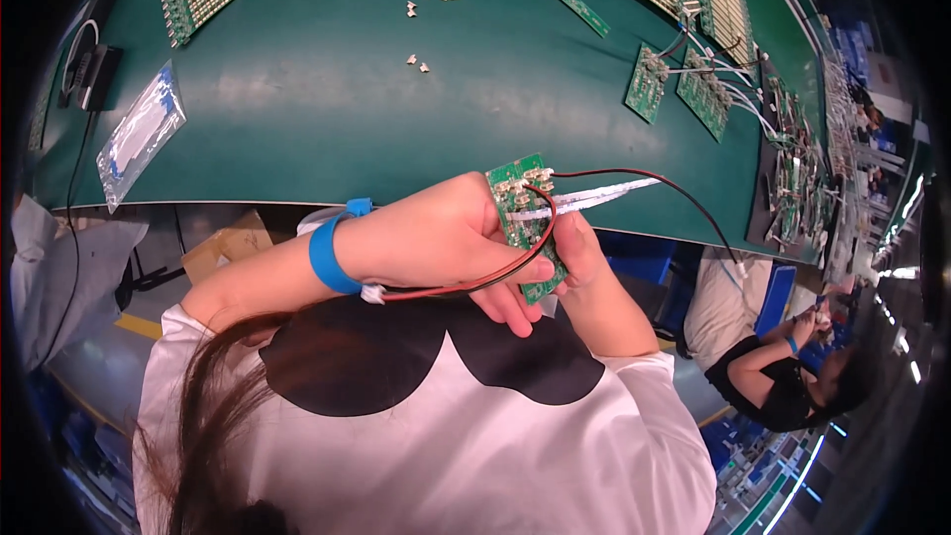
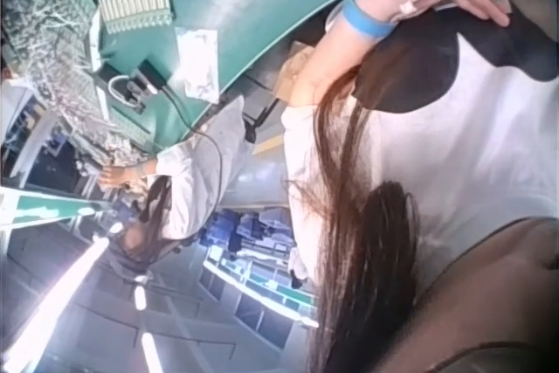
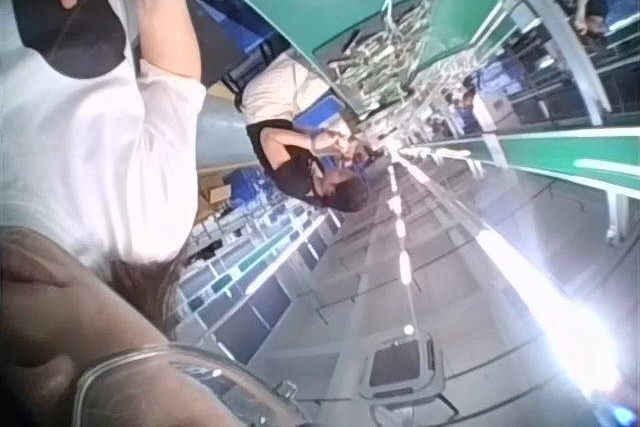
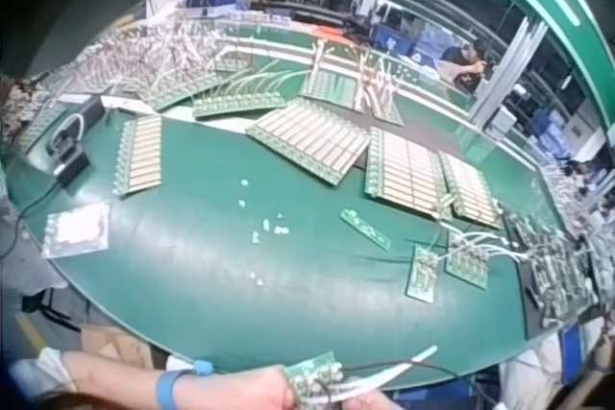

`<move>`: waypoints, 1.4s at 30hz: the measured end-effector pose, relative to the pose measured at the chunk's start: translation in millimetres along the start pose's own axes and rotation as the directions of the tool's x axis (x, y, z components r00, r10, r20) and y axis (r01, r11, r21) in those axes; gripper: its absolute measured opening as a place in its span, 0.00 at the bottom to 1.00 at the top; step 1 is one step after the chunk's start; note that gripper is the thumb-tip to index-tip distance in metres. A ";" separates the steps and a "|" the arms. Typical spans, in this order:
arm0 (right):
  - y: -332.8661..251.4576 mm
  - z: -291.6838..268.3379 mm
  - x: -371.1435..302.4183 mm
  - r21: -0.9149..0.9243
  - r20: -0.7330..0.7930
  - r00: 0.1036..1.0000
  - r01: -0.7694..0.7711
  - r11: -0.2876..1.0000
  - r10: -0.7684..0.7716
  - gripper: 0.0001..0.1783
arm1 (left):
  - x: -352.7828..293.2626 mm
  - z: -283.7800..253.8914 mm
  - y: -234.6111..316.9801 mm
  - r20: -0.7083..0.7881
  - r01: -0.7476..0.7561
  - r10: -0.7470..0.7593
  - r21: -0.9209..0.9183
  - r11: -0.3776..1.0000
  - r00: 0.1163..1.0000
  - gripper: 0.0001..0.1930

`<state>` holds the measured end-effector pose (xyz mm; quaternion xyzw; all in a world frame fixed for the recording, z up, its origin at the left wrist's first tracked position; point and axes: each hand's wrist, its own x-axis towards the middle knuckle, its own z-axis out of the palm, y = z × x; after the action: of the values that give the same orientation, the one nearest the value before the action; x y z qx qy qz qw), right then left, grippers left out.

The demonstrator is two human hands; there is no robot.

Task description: The person assembles circuit boards by plugging ribbon cables and wire connectors into the boards, attaching plastic caps, and separating individual circuit boards from a panel by hand.

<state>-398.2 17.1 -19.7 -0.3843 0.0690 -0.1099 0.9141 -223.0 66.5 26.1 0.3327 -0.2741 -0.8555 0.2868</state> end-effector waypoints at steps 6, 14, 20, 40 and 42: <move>14.2 8.1 -14.1 -0.041 -0.278 0.960 -0.057 0.998 0.043 0.38 | -1.9 -3.4 -12.7 0.140 -0.003 0.020 -0.127 0.992 0.990 0.11; 36.6 9.8 -27.2 -0.043 -0.426 0.903 0.046 0.998 -0.060 0.33 | -15.2 2.8 1.0 0.234 -0.043 0.063 -0.093 0.995 0.970 0.12; -18.8 0.4 9.3 -0.155 -0.206 0.949 0.209 0.966 -0.238 0.32 | -23.4 -15.1 11.5 0.064 -0.019 0.016 0.039 0.999 0.998 0.14; -72.2 -81.8 8.6 -0.331 -0.364 0.377 -0.907 -0.260 -0.852 0.36 | 34.9 -70.8 76.7 -0.466 -0.152 0.270 0.275 0.949 0.842 0.19; -73.1 -84.9 4.4 -0.352 -0.357 0.355 -0.908 -0.227 -0.864 0.32 | 36.5 -64.8 70.2 -0.360 -0.158 0.340 0.450 0.879 0.869 0.18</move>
<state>-422.6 -92.2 -26.3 -0.7481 0.6378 -0.1528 -0.1011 -176.6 -24.2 16.7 0.5254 -0.4173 -0.6397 0.3749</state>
